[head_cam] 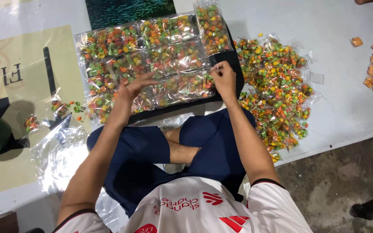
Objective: Packaging small snacks into plastic bags and arranging them on a tray
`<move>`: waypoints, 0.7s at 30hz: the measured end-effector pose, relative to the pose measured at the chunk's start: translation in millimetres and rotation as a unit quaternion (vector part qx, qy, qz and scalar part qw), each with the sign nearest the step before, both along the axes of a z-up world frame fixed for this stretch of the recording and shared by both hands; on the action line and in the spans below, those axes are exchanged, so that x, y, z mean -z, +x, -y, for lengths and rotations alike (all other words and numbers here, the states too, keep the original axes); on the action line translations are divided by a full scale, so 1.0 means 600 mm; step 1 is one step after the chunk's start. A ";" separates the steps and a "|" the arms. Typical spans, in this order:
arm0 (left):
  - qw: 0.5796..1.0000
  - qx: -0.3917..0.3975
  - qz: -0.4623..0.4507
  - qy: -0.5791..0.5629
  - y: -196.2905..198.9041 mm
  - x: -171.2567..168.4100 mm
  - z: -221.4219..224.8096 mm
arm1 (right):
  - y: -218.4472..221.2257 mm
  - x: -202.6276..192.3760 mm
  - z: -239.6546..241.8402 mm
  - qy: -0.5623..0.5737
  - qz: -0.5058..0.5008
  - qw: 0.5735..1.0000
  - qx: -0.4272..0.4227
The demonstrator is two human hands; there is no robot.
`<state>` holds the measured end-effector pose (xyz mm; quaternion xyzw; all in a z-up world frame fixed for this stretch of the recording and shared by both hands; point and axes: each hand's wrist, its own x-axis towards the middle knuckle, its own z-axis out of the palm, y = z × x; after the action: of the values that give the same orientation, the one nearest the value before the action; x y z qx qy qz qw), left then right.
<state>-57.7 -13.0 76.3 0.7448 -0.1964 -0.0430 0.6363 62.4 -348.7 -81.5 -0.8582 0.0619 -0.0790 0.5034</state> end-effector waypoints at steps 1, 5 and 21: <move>1.000 0.003 -0.001 0.000 0.001 0.009 0.005 | 0.001 0.005 0.001 0.000 -0.001 1.000 0.003; 0.992 -0.087 0.080 0.050 0.003 0.025 0.018 | 0.010 0.016 0.004 0.017 0.012 1.000 -0.007; 0.966 -0.235 -0.034 -0.099 0.024 0.105 -0.038 | -0.020 -0.003 0.019 -0.028 0.178 0.983 -0.036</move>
<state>-43.0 9.8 13.2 0.7015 0.0025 0.1017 0.7054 50.4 -359.9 -79.6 -0.8457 -0.0615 -0.2140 0.4849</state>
